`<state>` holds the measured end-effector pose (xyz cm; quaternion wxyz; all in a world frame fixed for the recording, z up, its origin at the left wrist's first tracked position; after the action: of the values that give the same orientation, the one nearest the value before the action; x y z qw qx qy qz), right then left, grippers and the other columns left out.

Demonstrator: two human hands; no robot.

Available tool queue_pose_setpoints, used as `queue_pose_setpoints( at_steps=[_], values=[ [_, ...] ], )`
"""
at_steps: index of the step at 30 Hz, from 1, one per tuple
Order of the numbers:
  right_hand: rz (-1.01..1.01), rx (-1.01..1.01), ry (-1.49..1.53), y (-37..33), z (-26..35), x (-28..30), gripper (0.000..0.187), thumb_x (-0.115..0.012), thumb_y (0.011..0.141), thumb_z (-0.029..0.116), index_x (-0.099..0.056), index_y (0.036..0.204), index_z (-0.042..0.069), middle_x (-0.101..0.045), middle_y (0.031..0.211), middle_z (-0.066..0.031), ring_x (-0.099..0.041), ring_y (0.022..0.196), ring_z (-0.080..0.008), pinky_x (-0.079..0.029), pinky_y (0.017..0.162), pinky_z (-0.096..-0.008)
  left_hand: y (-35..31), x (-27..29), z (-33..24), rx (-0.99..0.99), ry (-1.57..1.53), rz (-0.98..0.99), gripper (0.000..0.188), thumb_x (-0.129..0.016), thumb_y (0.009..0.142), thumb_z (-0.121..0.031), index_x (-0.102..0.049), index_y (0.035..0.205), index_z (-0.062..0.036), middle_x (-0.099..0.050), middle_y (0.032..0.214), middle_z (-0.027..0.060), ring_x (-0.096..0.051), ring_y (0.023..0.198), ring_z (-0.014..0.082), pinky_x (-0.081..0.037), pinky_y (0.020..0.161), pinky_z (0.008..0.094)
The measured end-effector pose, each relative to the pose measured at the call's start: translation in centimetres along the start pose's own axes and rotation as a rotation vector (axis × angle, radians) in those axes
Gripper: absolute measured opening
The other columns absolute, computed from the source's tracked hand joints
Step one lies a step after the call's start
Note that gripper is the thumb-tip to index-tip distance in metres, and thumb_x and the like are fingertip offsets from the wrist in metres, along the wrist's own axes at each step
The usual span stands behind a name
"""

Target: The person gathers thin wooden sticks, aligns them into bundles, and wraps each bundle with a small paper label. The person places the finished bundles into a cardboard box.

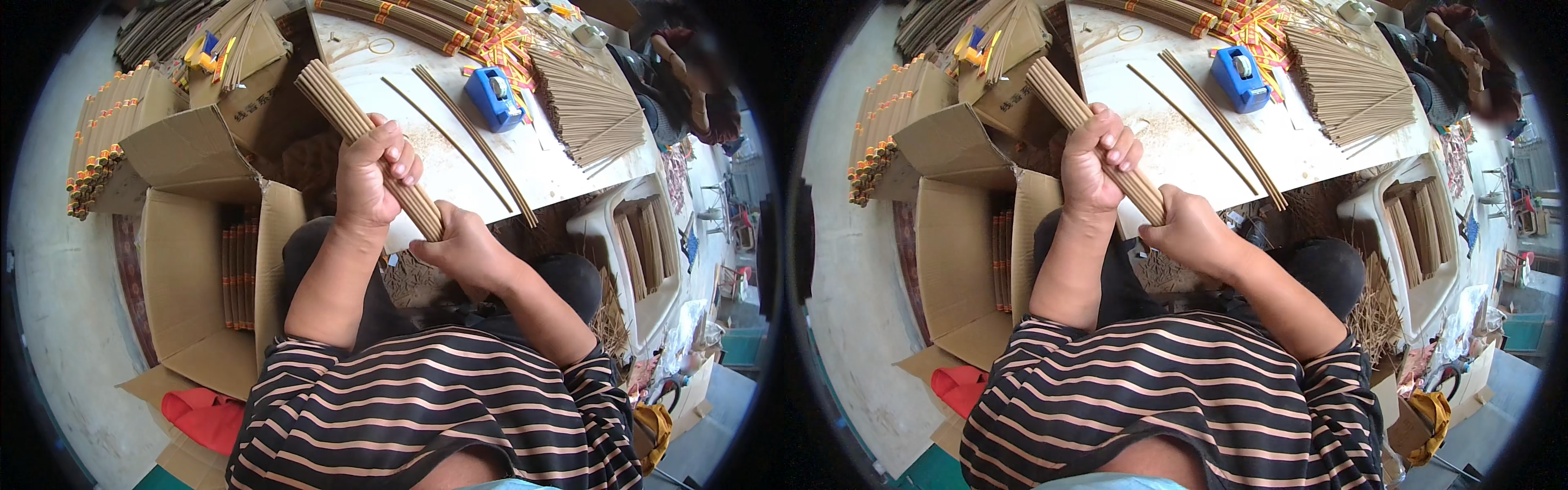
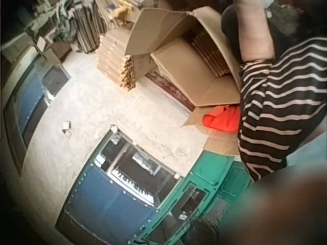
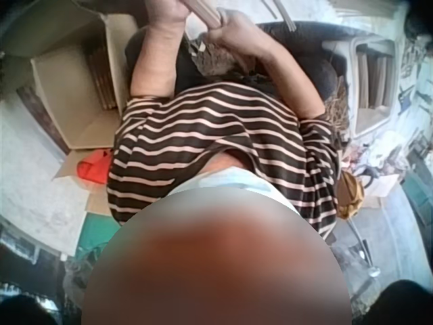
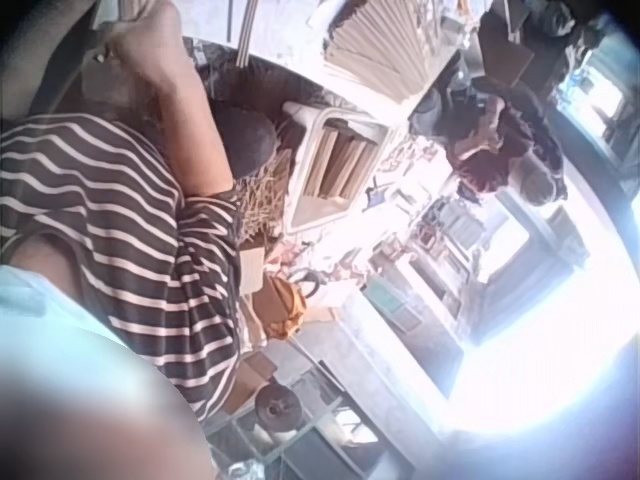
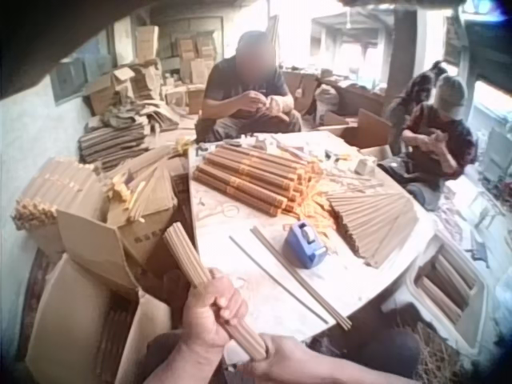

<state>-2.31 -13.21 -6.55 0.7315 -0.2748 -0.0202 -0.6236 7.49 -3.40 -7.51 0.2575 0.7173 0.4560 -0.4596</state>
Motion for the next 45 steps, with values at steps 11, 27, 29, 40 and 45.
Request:
queue_pose_setpoints(
  at_steps=[11, 27, 29, 40, 45],
  values=[
    [0.038, -0.118, 0.103, 0.3, 0.0, -0.1, 0.02, -0.06, 0.079, 0.012, -0.047, 0.083, -0.002, -0.051, 0.054, -0.0054, -0.049, 0.041, -0.0116, -0.039, 0.037, -0.026, 0.1, 0.4, 0.8, 0.091, -0.013, 0.04, 0.016, -0.06, 0.085, -0.019, -0.052, 0.074, -0.0117, -0.048, 0.058, -0.0019, -0.045, 0.048, 0.008, -0.04, 0.046, 0.0233],
    [-0.542, 0.142, -0.691, 3.3, -7.0, 7.3, 0.024, -0.058, 0.084, 0.024, -0.056, 0.086, 0.0, -0.057, 0.079, -0.015, -0.056, 0.075, -0.03, -0.047, 0.069, -0.0372, 0.8, 1.9, -0.5, 0.037, -0.038, -0.181, 0.029, -0.062, 0.085, -0.025, -0.046, 0.064, -0.0141, -0.043, 0.056, -0.0033, -0.04, 0.045, 0.0079, -0.034, 0.044, 0.0236],
    [-0.55, 0.141, -0.792, 3.8, -7.8, 7.5, 0.021, -0.057, 0.083, 0.022, -0.055, 0.084, 0.001, -0.057, 0.081, -0.0168, -0.056, 0.078, -0.0339, -0.046, 0.07, -0.0402, 1.1, 2.1, 0.1, 0.075, -0.061, -0.127, 0.026, -0.064, 0.083, -0.031, -0.051, 0.068, -0.0136, -0.044, 0.056, -0.003, -0.041, 0.046, 0.0087, -0.035, 0.044, 0.0239],
    [-0.486, 0.418, -0.392, -2.8, 0.9, 4.8, 0.014, -0.057, 0.084, 0.007, -0.055, 0.096, 0.0, -0.058, 0.075, -0.0159, -0.059, 0.062, -0.0286, -0.048, 0.056, -0.0355, 1.5, 2.7, 0.2, 0.104, -0.098, -0.113, 0.029, -0.063, 0.083, -0.034, -0.051, 0.067, -0.0135, -0.046, 0.057, -0.0019, -0.044, 0.049, 0.0097, -0.038, 0.048, 0.0243],
    [-0.438, 0.608, -0.441, -3.7, 0.9, 2.6, 0.028, -0.059, 0.08, 0.002, -0.056, 0.108, -0.001, -0.057, 0.082, -0.0148, -0.06, 0.06, -0.027, -0.05, 0.051, -0.0319, 1.5, 2.5, 0.4, 0.109, -0.115, -0.159, 0.032, -0.064, 0.081, -0.039, -0.051, 0.068, -0.0125, -0.046, 0.057, -0.0025, -0.041, 0.048, 0.009, -0.036, 0.048, 0.0232]
  ],
)
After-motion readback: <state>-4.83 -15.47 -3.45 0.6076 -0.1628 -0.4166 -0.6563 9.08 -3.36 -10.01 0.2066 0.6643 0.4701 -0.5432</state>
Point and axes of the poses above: each hand's wrist, its own y-axis towards the middle knuckle, its own x-axis out of the back of the hand, z = x × y, the point moved 3 cm from there along y, towards the middle knuckle
